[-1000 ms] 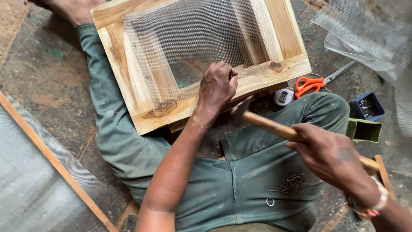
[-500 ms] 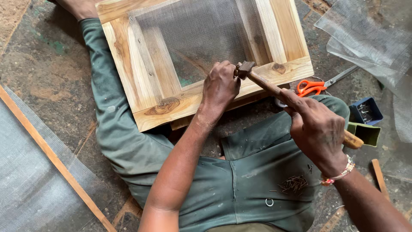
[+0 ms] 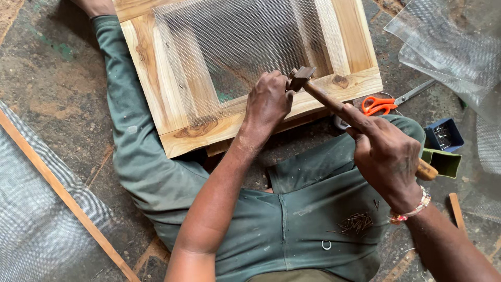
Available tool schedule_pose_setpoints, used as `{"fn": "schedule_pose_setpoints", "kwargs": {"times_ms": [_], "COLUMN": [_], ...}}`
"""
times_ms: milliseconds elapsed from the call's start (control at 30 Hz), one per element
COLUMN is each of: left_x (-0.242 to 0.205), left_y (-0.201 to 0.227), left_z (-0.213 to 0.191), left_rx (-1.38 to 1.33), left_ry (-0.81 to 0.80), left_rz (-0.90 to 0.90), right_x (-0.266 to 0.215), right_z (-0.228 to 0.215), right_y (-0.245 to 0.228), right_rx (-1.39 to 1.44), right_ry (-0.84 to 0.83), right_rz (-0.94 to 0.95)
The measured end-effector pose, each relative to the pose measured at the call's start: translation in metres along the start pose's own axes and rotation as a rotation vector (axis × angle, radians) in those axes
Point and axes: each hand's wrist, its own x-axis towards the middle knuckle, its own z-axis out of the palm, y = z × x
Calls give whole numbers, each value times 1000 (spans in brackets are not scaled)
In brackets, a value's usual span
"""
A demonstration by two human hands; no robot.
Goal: The person sits on the floor and attaches a mesh screen to a wooden frame using a hammer and nails. They repeatedly position nails along the frame edges and hammer them in to secure the mesh.
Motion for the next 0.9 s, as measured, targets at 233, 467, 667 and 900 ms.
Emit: {"fn": "schedule_pose_setpoints", "kwargs": {"times_ms": [233, 467, 667, 900], "left_x": [-1, -3, -32, -79], "left_y": [-3, -12, -1, 26], "left_z": [3, 12, 9, -8], "left_rx": [15, -8, 85, 230], "left_ry": [25, 152, 353, 313], "left_rz": [48, 108, 175, 202], "right_x": [2, 4, -4, -3], "right_z": [1, 2, 4, 9], "right_y": [4, 8, 9, 3], "right_rx": [159, 71, 100, 57], "right_ry": [69, 37, 91, 45], "right_rz": [-24, 15, 10, -11]}}
